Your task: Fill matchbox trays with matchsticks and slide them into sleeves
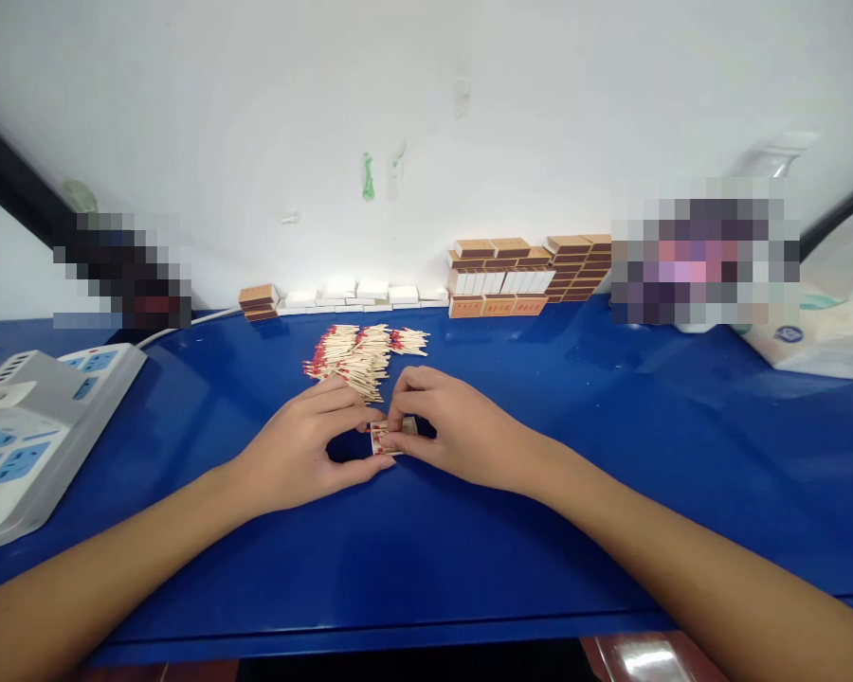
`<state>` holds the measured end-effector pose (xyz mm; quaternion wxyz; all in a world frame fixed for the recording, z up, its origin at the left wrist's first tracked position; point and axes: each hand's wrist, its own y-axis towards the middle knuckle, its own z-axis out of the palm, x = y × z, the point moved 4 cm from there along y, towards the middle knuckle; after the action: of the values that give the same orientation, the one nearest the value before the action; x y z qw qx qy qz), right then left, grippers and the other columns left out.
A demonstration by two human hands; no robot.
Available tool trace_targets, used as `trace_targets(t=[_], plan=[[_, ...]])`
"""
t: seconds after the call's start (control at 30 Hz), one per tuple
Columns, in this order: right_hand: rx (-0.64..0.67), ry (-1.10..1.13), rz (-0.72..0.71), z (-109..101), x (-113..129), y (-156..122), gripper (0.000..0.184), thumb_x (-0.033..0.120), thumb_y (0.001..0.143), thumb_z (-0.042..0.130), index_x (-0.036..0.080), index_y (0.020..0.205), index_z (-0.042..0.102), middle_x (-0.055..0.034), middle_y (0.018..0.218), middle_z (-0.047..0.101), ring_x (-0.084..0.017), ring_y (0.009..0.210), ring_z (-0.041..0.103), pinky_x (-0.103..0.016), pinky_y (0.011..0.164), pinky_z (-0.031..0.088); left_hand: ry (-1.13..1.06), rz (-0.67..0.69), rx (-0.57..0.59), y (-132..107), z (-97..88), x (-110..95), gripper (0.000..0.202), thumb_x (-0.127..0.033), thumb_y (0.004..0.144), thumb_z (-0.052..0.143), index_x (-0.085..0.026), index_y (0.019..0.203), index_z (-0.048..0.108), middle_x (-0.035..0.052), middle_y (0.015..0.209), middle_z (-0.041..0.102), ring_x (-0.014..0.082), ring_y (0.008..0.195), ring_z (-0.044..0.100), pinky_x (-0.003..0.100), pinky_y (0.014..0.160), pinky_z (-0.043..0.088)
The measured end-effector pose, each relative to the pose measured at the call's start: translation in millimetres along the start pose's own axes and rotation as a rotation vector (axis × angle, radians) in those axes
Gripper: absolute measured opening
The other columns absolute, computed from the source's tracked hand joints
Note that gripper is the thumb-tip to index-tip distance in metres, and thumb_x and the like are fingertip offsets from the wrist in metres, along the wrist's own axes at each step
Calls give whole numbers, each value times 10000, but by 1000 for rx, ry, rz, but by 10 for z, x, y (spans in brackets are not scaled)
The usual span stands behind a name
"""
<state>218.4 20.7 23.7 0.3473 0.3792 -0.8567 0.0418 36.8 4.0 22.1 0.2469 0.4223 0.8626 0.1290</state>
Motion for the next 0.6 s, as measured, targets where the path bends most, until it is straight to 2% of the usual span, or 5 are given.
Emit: trace_targets(t=[0.2, 0.4, 0.6], plan=[[-23, -13, -16, -22, 6, -6, 165, 370, 998, 681, 215, 981, 734, -56, 1007, 651, -176, 880, 612, -310, 734, 496, 9, -19, -19, -1, -2, 12, 223, -396, 916, 764, -191, 998, 735, 50, 898, 706, 232, 884, 651, 390, 829, 542], [-73, -96, -86, -44, 2, -15, 146, 321, 1017, 651, 217, 1073, 735, -65, 1030, 650, -186, 931, 617, -320, 793, 499, 26, -52, -26, -3, -9, 43, 236, -385, 925, 752, -182, 1044, 732, 69, 939, 715, 248, 926, 655, 406, 868, 540], [-30, -80, -64, -46, -16, -23, 130, 304, 1016, 641, 212, 1000, 732, -68, 1043, 655, -187, 943, 629, -323, 833, 506, 8, -58, -8, -2, -1, 44, 254, -392, 923, 759, -175, 1053, 734, 66, 956, 716, 244, 939, 656, 401, 864, 541]])
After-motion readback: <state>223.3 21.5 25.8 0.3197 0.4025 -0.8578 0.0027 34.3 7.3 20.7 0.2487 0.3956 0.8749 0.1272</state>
